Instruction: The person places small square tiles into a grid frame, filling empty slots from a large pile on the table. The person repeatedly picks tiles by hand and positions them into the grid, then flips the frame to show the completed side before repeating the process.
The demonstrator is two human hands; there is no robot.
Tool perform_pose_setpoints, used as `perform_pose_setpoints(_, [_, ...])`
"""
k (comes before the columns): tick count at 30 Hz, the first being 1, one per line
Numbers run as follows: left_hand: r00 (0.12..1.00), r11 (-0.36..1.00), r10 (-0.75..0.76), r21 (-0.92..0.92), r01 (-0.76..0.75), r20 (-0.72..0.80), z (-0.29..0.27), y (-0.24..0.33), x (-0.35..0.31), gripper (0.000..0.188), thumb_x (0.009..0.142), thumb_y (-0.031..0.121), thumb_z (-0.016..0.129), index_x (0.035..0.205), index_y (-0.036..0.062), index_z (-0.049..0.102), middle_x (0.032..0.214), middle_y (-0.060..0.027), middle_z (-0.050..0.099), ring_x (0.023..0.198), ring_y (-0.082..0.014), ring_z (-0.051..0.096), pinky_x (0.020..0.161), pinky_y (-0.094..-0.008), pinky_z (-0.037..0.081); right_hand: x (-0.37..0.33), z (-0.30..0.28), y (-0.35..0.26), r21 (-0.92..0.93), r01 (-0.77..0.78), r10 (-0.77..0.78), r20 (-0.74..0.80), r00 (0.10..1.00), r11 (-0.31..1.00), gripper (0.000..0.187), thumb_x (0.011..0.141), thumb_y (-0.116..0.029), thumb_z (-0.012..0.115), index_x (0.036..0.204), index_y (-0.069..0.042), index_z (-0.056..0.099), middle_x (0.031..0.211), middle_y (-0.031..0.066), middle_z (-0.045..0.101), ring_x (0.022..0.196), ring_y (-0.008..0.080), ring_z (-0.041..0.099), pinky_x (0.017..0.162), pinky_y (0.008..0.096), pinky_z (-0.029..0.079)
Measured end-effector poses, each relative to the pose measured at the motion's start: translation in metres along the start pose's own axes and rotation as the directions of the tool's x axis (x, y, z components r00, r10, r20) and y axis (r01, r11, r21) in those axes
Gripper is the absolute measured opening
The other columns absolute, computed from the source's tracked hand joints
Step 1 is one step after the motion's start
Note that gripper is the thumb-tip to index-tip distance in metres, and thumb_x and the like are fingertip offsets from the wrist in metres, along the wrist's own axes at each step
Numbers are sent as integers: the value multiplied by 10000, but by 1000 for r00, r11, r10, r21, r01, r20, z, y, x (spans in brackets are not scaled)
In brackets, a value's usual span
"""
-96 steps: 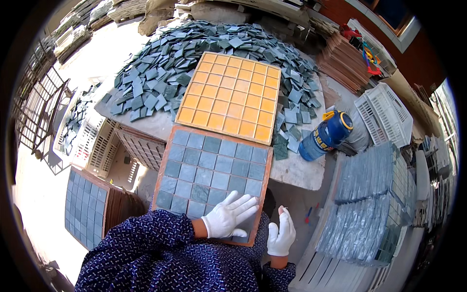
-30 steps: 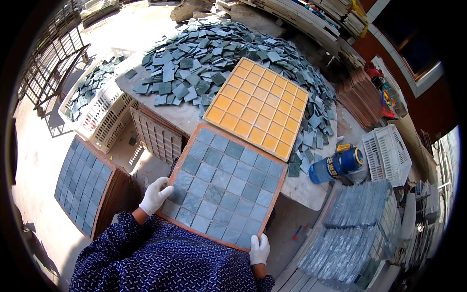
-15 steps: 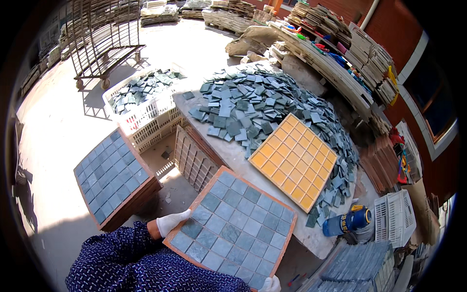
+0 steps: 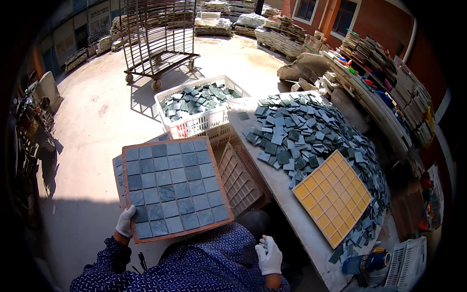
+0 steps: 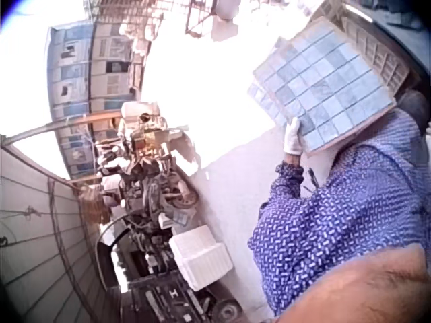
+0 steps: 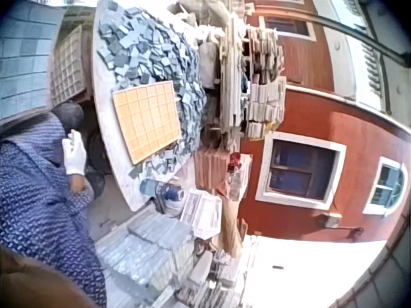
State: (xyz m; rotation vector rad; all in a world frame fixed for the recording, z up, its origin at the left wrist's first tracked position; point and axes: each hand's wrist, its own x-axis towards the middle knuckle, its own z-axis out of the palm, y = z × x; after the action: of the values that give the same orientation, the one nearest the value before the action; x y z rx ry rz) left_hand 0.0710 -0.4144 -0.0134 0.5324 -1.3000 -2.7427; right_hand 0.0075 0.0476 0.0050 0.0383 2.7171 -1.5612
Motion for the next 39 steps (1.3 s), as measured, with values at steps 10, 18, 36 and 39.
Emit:
perform_pose_setpoints(10, [968,967,155,-171,-190,-198,-107,10,25,476,960,290,542,1347,38,426,1227,-144,591,1107,-321,592,961,-485,485,-38,-13,49,-374,-215,226,-13,974,902,394,796,-305,712,1074,-39,627,938,137,691,826,274,676,755,376,525])
perform_pose_setpoints(18, [975,980,94,-152,-125,-200,-146,3,56,499,956,307,554,1341,11,437,1243,-149,584,1108,-315,589,966,-459,484,-44,-2,50,-421,-199,232,27,972,885,371,807,-317,693,1062,-56,620,922,136,682,848,311,661,747,413,513])
perform_pose_setpoints(36, [870,-365,360,808,464,-337,-160,56,74,750,936,596,326,803,-46,690,843,-284,645,817,-455,619,758,-514,470,-59,-1,76,-265,-241,266,60,962,933,368,843,-282,661,1098,-22,612,966,157,685,874,275,672,762,375,518])
perform_pose_setpoints(39, [846,-255,287,816,519,-449,-210,71,78,789,936,618,306,750,-62,660,775,-294,633,777,-450,626,720,-503,483,-42,-6,88,75,-285,286,-13,958,956,362,877,-196,642,1154,31,590,973,143,689,852,175,671,759,286,524])
